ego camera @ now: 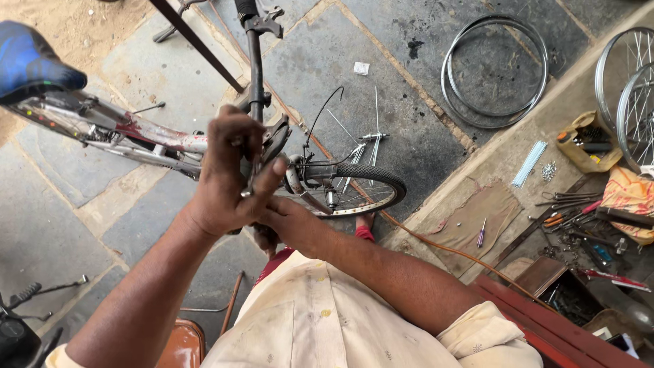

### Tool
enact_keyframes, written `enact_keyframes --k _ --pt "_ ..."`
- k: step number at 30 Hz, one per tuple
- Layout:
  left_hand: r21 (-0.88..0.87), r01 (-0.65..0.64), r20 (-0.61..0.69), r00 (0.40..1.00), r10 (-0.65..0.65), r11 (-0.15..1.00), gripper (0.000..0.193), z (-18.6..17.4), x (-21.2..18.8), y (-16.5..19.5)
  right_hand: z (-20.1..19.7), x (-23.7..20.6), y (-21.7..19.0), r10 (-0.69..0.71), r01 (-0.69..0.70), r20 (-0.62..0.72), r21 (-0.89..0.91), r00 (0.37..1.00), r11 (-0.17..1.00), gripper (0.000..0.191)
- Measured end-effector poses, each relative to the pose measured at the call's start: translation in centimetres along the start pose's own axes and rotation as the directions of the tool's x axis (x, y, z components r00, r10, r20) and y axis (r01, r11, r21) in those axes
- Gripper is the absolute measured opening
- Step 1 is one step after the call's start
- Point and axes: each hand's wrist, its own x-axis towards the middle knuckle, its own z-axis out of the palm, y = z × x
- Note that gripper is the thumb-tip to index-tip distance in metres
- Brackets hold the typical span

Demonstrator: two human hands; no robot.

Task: The person repairs a bicycle's front brake and handlebar area. They use pliers to grip and adjust the brake cable and caliper, manipulate the brake lever, reposition the bicycle, and repeatedly squeeze and test the brake assembly by hand.

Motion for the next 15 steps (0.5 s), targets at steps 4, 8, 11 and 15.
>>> enact_keyframes --k 4,8,11,15 --pt "-0.219 -0.037 -0.179 0.984 -0.003 0.975 0.031 -0.3 -1.5 3.7 -1.9 -1.1 1.8 -0.116 0.099 -0.235 -0.083 0.965 0.992 0.022" --pt "-0.11 0.248 -0.046 0.966 -0.254 0.962 0.035 1.8 -5.2 7.4 -4.7 -6.2 0.0 -0.511 0.202 -0.482 -0.556 0.711 0.806 0.025" --pt "-0.132 0.502 0.09 0.865 -0.494 0.855 0.058 6.0 -6.0 6.0 -4.8 -9.5 -2.2 -0.644 0.084 -0.358 -0.831 0.676 0.55 0.019" --pt "-0.256 0.493 -0.045 0.853 -0.52 0.831 0.049 10.2 -6.9 1.2 -3.0 -9.7 -3.6 -0.664 0.202 0.203 -0.976 0.72 -0.079 0.005"
